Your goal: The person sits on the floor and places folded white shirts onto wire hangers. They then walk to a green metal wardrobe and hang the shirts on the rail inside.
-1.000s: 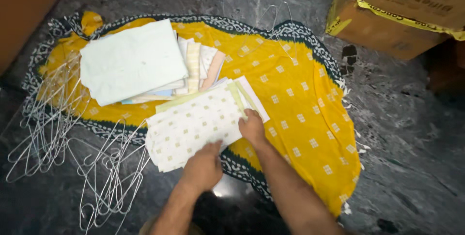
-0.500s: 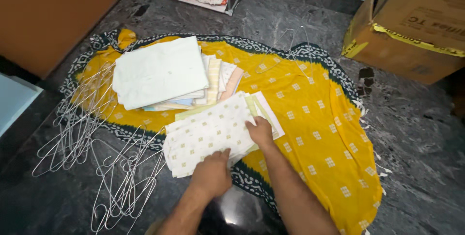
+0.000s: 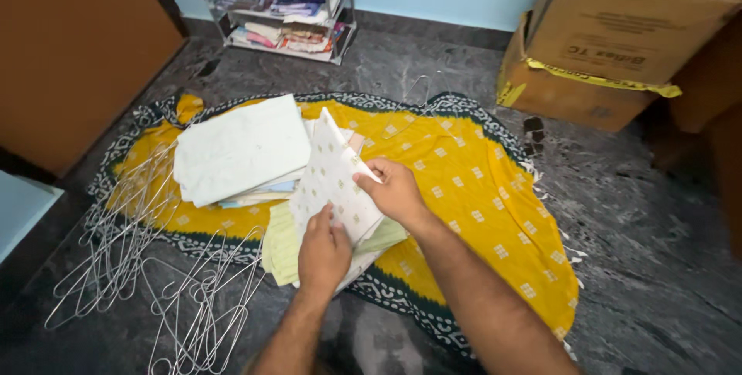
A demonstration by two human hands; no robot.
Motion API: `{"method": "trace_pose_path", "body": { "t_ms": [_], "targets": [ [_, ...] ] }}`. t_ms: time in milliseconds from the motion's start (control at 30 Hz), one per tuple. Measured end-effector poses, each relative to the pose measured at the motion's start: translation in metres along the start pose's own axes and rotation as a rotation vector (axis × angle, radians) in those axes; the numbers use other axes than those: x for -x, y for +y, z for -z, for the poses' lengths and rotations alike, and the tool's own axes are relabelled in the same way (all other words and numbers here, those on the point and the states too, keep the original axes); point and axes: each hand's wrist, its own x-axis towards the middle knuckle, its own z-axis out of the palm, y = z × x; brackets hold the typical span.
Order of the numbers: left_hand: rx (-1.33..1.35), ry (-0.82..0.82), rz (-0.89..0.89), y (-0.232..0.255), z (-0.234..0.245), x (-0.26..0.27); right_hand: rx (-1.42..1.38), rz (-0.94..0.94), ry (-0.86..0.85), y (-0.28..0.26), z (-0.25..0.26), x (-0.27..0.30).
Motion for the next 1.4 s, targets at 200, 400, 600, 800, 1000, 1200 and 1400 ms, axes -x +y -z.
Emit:
{"method": "trace_pose_path", "body": {
  "t_ms": [200, 400, 600, 800, 1000, 1200, 1400],
  "targets": [
    [0.543, -0.225, 0.571, -0.014, -0.024, -0.005, 0.277, 0.19, 0.048, -0.069, 0.048, 0.031],
    [0.994, -0.439, 0.538, 0.004, -0.093, 0.014, 0.473, 0.305, 0.058, -0.114, 0.048, 0.096],
    [1.405, -0.583, 0.139, 0.036, -0.129, 0.058, 0.75, 0.38, -0.243, -0.132, 0.033, 0.21],
    [1.957, -0.616, 0.392, 0.045, -0.101, 0.061, 0.85, 0.575, -0.354, -0.129, 0.12, 0.268],
    [2.177, -0.582, 0.349, 0.077, -0.094, 0.023, 1.087, 0.568, 0.094, -0.101, 0.206, 0.277],
    [2.288, -0.511, 0.354, 0.086, -0.107, 0.017, 0.602, 0.177, 0.592, -0.016, 0.246, 0.277],
    [2.423, -0.661, 0.292, 0.094, -0.13, 0.019, -0.257, -0.175, 0.768, 0.039, 0.252, 0.275]
  ]
}}
